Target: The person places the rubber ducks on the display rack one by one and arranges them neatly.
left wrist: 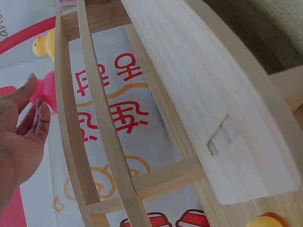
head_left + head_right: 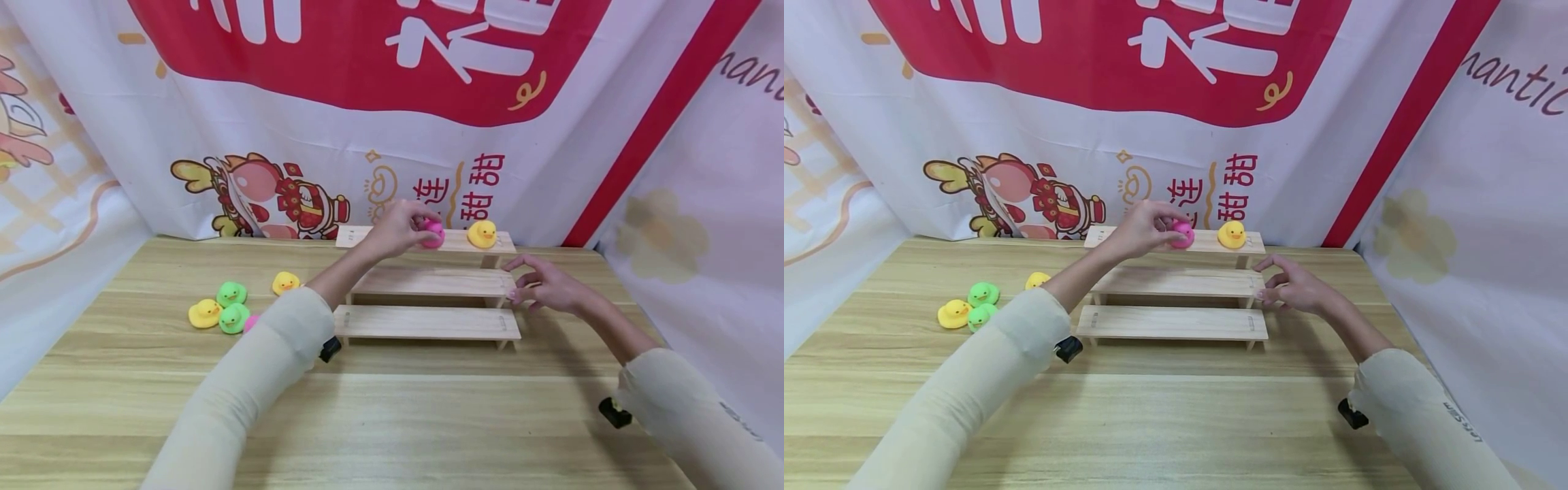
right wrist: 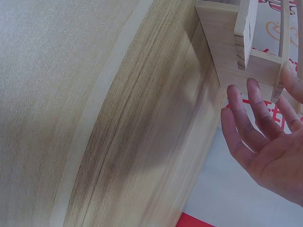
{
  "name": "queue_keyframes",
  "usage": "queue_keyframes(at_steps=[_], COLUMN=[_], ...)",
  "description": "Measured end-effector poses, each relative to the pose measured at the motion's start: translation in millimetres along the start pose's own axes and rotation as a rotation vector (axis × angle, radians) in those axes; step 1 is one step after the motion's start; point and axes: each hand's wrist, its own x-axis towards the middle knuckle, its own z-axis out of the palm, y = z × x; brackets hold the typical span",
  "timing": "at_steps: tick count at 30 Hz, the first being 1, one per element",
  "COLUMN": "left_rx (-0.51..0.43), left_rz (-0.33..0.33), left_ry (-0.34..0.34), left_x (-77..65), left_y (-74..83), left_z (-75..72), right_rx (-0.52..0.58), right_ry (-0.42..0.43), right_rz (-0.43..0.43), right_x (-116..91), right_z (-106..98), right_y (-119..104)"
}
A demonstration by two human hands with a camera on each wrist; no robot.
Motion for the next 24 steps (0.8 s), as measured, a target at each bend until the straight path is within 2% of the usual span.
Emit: queue_keyframes(at_steps=[24], left_rx=[-0.062], left_rz=[-0.055], left_ry=[-0.001], left_x=[2.0], left_y=[-1.1], left_z=[1.7], right_rx=[-0.012], right_ry=[-0.005], right_rz=[0.005], right_x=[-1.2], right_z=[-0.7], right_y=[-0.7])
